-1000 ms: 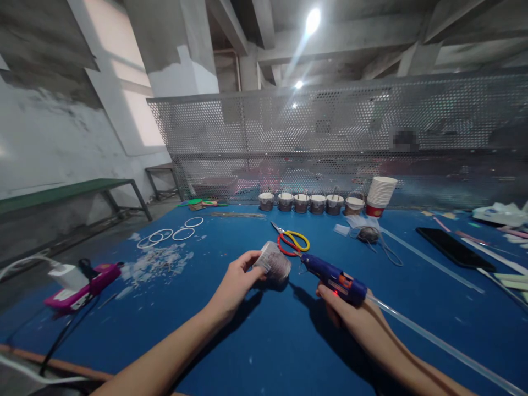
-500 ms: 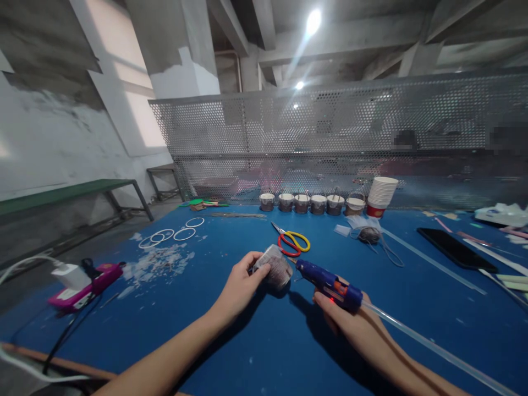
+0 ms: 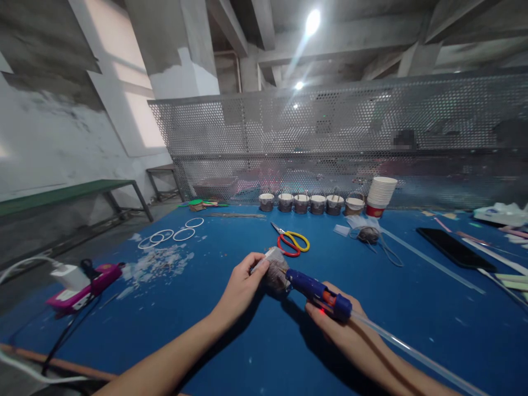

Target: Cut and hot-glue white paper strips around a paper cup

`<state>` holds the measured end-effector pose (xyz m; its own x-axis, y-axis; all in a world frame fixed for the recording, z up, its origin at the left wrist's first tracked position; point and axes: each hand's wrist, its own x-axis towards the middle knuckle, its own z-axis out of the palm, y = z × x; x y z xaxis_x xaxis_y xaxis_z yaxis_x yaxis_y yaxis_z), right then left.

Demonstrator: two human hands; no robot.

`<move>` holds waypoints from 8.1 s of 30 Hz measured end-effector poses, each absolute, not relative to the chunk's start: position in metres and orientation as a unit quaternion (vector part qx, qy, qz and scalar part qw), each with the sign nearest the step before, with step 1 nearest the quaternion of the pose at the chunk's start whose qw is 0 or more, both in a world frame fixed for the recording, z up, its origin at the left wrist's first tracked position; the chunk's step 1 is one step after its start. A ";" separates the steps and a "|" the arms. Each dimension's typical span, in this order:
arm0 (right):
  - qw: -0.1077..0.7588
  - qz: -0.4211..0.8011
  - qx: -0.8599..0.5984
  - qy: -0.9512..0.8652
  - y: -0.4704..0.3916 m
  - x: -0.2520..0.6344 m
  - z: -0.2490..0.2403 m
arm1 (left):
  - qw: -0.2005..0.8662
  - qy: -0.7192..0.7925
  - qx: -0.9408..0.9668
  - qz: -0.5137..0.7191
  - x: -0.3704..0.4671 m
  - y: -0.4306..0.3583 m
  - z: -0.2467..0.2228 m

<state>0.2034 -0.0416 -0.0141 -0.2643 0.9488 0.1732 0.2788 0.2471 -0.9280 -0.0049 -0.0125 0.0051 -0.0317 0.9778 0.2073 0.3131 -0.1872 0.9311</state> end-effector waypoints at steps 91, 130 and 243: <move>0.401 0.138 -0.371 -0.826 -0.036 0.210 -0.025 | 0.276 0.530 0.678 0.427 0.002 -0.020 0.004; 0.438 0.093 -0.369 -0.814 -0.033 0.212 -0.029 | 0.328 0.486 0.691 0.423 -0.003 -0.023 0.009; 0.506 0.185 -0.397 -0.743 -0.038 0.229 0.009 | -0.319 0.279 0.813 0.400 -0.033 -0.024 0.001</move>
